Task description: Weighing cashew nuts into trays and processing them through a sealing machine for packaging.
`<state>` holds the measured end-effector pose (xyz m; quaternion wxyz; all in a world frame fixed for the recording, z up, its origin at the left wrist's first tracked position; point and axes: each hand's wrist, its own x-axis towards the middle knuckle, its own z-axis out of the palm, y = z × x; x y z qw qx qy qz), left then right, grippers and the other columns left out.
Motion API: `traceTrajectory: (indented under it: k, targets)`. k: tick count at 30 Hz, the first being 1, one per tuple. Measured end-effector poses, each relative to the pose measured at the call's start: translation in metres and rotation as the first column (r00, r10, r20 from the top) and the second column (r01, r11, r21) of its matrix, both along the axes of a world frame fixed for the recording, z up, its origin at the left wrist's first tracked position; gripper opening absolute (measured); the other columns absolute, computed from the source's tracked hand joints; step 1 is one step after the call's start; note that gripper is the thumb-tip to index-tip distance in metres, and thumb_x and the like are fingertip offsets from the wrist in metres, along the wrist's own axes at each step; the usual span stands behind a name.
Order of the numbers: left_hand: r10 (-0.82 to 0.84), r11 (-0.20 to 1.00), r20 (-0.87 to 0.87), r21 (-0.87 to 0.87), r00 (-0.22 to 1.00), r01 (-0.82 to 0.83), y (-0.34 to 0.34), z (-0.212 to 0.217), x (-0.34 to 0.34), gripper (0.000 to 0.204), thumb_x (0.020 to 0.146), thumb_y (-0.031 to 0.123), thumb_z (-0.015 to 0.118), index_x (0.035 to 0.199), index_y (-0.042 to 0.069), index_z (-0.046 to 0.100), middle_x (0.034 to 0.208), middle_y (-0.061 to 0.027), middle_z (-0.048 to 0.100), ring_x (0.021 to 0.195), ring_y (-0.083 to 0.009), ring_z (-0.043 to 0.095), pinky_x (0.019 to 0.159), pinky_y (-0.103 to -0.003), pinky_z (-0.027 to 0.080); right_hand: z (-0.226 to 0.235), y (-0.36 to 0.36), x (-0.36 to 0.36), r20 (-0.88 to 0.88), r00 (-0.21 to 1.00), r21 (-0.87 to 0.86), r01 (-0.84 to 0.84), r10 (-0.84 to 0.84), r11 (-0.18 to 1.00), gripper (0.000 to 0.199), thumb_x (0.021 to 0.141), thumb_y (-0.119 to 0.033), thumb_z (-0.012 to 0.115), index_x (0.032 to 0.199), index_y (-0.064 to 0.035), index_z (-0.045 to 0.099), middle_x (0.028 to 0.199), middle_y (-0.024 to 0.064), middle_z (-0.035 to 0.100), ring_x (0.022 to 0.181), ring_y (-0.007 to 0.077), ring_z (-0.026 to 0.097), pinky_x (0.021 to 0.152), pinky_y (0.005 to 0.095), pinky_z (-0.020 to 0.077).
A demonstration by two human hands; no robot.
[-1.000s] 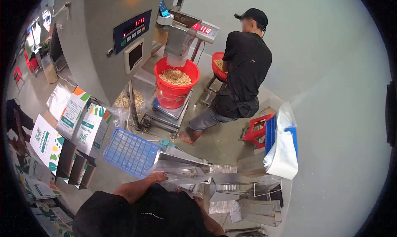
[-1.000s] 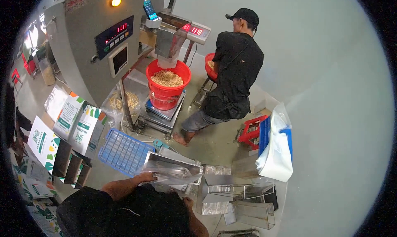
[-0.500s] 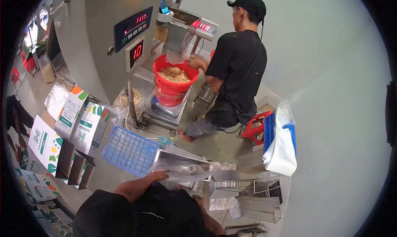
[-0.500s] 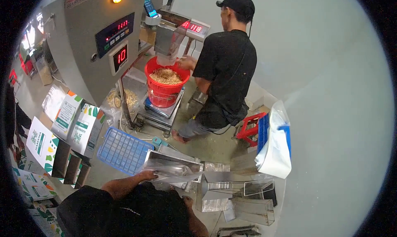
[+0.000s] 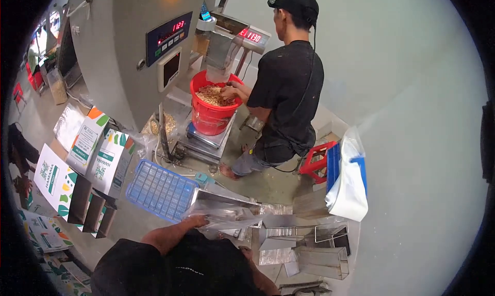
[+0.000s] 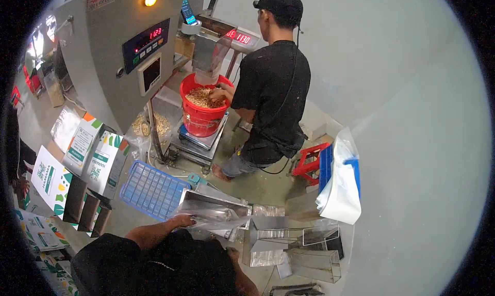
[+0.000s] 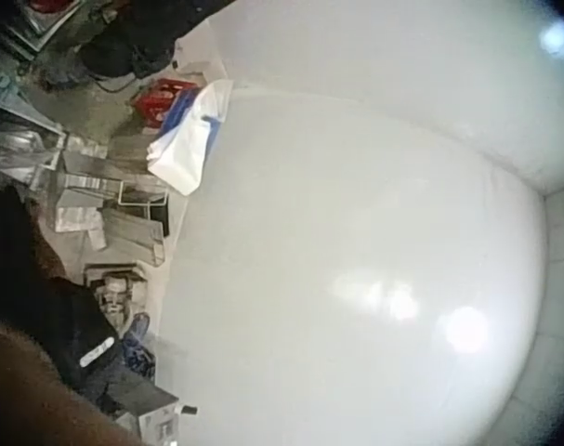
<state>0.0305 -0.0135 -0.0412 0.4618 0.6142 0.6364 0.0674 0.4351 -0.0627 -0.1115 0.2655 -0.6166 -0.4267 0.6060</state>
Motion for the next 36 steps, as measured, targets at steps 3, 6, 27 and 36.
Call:
traceTrajectory:
  k: [3,6,27,36]
  targets:
    - [-0.007,1.000,0.017,-0.028,1.000,0.007,0.008,0.005,0.005,0.060,0.089,0.048,0.060,0.142,0.020,0.050,0.122,-0.0231,0.064,0.110,-0.0404,0.062,0.093,-0.049,0.048,-0.024,0.000,0.016,0.132,0.990,0.154,-0.079,0.059,0.985,0.035,0.087,-0.032,0.072,0.097,0.0013,0.075,0.082,0.0092,0.073,0.073,0.0161,0.065,0.067,0.0328,0.0520]
    - [0.051,0.998,0.013,-0.021,0.999,-0.051,-0.004,-0.014,-0.005,0.059,0.089,0.051,0.058,0.139,0.019,0.054,0.121,-0.0233,0.065,0.110,-0.0397,0.063,0.094,-0.050,0.049,-0.008,-0.008,-0.003,0.182,0.977,0.038,-0.118,0.109,0.992,0.027,0.094,-0.023,0.068,0.107,-0.0002,0.074,0.091,0.0050,0.073,0.072,0.0101,0.061,0.066,0.0247,0.0489]
    - [-0.002,0.997,0.040,0.074,0.999,-0.001,0.010,0.048,-0.002,0.057,0.086,0.045,0.064,0.133,0.013,0.058,0.122,-0.0219,0.065,0.112,-0.0396,0.062,0.098,-0.048,0.048,-0.052,-0.061,0.026,0.304,0.945,0.245,-0.204,0.124,0.948,0.033,0.090,-0.031,0.072,0.104,-0.0005,0.075,0.079,0.0009,0.069,0.068,0.0088,0.059,0.063,0.0262,0.0489]
    - [-0.026,0.999,0.065,0.026,0.998,0.025,0.008,0.034,-0.005,0.066,0.087,0.051,0.061,0.142,0.017,0.048,0.128,-0.0238,0.061,0.115,-0.0416,0.060,0.097,-0.049,0.047,0.020,-0.074,-0.007,0.203,0.975,-0.029,0.102,-0.094,0.994,0.032,0.089,-0.028,0.071,0.103,0.0014,0.075,0.084,0.0055,0.073,0.076,0.0105,0.064,0.068,0.0261,0.0515]
